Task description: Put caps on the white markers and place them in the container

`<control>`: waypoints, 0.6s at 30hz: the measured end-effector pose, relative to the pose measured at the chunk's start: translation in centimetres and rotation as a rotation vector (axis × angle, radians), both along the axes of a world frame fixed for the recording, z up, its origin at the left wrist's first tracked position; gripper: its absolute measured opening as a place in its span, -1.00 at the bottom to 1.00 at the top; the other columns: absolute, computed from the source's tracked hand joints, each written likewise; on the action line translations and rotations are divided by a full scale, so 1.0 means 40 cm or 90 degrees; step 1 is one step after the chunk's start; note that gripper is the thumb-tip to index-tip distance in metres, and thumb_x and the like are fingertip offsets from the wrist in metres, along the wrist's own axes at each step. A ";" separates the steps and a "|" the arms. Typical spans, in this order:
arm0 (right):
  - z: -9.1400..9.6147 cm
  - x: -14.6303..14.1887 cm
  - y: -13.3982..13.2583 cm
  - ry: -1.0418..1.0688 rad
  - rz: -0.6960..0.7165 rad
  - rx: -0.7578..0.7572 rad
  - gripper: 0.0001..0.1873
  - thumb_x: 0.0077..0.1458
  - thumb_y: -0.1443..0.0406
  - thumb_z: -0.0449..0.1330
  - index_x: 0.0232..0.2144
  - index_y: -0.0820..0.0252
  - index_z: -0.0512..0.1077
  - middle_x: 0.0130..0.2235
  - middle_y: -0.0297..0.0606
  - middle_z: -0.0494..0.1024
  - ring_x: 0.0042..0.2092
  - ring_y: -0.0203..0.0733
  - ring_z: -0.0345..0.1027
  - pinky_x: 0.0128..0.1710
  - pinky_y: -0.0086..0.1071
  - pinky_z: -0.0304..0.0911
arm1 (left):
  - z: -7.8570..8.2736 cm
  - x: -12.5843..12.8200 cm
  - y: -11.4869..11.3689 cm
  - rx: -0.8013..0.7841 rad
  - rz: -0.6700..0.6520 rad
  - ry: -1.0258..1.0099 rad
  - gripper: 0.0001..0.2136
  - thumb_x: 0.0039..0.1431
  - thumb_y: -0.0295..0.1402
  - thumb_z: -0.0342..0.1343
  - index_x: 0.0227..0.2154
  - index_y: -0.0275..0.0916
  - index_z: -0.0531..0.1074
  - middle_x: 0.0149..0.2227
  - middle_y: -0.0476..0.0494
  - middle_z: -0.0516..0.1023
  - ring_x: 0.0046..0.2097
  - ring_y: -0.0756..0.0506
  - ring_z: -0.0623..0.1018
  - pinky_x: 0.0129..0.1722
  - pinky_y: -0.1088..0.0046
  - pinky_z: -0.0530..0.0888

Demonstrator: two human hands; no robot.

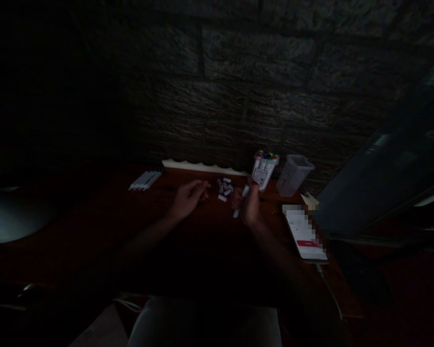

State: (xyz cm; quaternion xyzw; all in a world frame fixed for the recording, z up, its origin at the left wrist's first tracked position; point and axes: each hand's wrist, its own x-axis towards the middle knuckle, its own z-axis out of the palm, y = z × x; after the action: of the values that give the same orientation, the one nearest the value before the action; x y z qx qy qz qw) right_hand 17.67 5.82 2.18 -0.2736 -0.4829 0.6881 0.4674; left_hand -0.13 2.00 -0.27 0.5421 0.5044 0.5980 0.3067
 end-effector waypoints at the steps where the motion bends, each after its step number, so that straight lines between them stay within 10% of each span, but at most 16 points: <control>1: -0.001 0.003 0.004 0.009 -0.003 0.004 -0.27 -0.11 -0.39 -0.16 -0.80 0.08 0.00 -0.75 -0.50 -0.11 -0.71 -0.40 -0.21 -0.73 -0.43 -0.13 | 0.001 0.000 0.000 0.000 0.003 -0.002 -0.64 0.14 -0.02 0.07 -0.36 -0.26 0.49 -0.55 -0.02 0.46 -0.50 0.00 0.43 -0.48 0.53 0.36; 11: -0.012 0.028 0.024 -0.183 -0.231 0.127 -0.50 -0.04 -0.18 0.16 -0.58 0.11 0.41 -0.52 -0.34 0.45 -0.44 -0.22 0.29 -0.46 -0.37 0.20 | 0.003 -0.001 -0.009 0.007 -0.033 0.062 -0.70 0.21 -0.10 0.03 -0.35 -0.23 0.50 -0.52 -0.02 0.50 -0.44 -0.01 0.47 -0.40 0.52 0.38; 18: 0.016 0.021 -0.012 -0.174 -0.251 0.183 -0.55 0.03 -0.13 0.14 -0.51 0.10 0.41 -0.56 -0.37 0.44 -0.53 -0.23 0.27 -0.51 -0.34 0.20 | -0.001 0.028 -0.035 0.003 -0.214 0.174 -0.73 0.21 -0.16 0.06 -0.20 -0.19 0.55 -0.26 -0.13 0.63 -0.28 -0.10 0.56 -0.27 0.43 0.43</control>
State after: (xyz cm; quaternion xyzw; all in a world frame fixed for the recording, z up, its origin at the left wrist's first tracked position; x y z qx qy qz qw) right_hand 18.50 5.34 2.80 -0.3833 -0.5714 0.4655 0.5566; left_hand 0.97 0.61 -0.30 0.6956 0.4424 0.4602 0.3297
